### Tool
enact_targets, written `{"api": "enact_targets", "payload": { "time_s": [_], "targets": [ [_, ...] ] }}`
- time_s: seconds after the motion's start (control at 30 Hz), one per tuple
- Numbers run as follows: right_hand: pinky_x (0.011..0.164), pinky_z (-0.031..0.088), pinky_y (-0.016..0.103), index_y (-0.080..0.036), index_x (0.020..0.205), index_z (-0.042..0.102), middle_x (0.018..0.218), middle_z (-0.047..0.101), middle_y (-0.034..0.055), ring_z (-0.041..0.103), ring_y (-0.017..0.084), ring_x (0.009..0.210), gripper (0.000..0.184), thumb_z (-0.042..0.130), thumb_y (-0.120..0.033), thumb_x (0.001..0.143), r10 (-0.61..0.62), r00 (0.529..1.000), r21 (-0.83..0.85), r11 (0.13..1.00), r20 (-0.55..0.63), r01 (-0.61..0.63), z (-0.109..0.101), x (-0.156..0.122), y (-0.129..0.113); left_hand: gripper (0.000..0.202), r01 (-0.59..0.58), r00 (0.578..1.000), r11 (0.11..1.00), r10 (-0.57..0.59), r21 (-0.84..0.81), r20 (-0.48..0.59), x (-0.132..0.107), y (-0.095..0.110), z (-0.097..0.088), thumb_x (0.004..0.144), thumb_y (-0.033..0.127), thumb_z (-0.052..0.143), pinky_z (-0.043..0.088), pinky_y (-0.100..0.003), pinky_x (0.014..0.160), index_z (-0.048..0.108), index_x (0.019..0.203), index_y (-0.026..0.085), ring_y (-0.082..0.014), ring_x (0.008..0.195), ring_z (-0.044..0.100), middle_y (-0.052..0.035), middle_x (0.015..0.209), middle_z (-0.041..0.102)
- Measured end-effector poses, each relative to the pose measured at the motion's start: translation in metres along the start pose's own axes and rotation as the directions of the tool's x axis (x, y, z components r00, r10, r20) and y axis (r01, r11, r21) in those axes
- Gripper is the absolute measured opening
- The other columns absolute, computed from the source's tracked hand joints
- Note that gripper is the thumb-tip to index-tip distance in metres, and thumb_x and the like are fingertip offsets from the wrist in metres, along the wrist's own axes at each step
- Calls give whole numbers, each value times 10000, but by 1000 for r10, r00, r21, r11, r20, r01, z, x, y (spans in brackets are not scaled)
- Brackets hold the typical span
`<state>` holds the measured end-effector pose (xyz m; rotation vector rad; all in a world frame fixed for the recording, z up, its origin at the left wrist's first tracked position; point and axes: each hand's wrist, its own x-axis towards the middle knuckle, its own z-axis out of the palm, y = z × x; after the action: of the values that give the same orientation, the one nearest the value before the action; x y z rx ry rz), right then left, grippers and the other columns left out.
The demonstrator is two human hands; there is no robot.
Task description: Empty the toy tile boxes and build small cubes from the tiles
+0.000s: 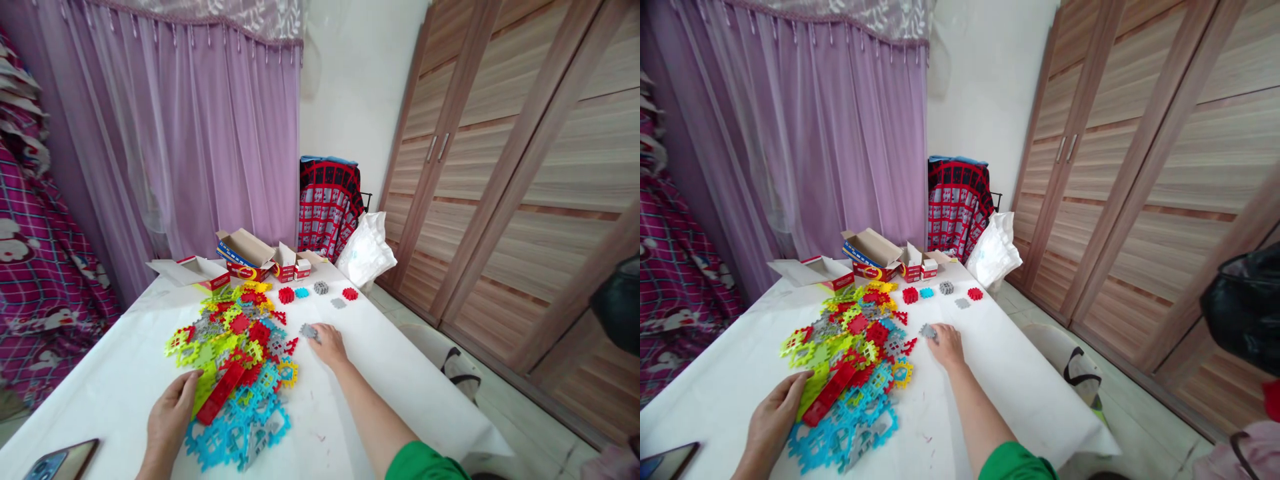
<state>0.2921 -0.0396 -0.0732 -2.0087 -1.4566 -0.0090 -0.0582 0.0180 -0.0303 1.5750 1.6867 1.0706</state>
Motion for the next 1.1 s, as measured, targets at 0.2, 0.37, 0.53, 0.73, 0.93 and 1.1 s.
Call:
{"api": "enact_targets", "payload": {
  "time_s": [0.2,0.37,0.53,0.73,0.93,1.1],
  "targets": [
    [865,461,339,-269,1029,688,961,729,46,642,231,941,287,472,-380,878,111,982,66,993,-155,-102,6,4,16,397,-7,1000,1000,7,20,7,-1,-2,-1,644,533,486,543,-351,761,747,757,256,-300,957,691,-37,909,775],
    [884,468,371,-229,1120,634,1026,701,92,625,249,1016,374,357,-325,888,342,862,160,939,-374,-303,10,8,36,409,13,1000,999,-13,34,23,0,-4,0,648,540,466,535,-365,823,732,766,253,-306,1011,675,-41,966,768],
    [943,461,387,-220,1064,649,1097,677,79,612,251,1051,334,517,-237,758,288,912,155,955,-291,-252,10,9,37,424,26,999,1000,-26,16,35,0,-6,1,612,565,487,534,-360,834,734,759,253,-314,1032,665,-37,958,769],
    [995,425,376,-249,1161,636,1191,656,51,585,228,1119,392,614,-294,772,-71,997,136,988,21,67,-3,10,20,483,99,993,995,-98,-18,67,1,-7,2,555,600,499,516,-380,905,742,788,254,-334,1097,633,-38,986,764],
    [963,402,374,-281,1117,663,1162,667,43,558,238,1105,375,693,-362,752,-162,975,8,987,153,163,-12,1,7,485,106,993,993,-103,-52,64,2,-11,5,524,620,521,502,-395,950,728,763,252,-338,1076,643,-41,958,767],
    [882,436,318,-220,1190,615,1011,710,68,620,207,964,360,451,-386,916,27,999,24,999,-25,-26,-2,11,23,488,120,989,992,-116,-33,89,-1,-2,2,522,624,524,499,-405,969,734,755,249,-334,1065,650,-38,945,768]
  ]
}}
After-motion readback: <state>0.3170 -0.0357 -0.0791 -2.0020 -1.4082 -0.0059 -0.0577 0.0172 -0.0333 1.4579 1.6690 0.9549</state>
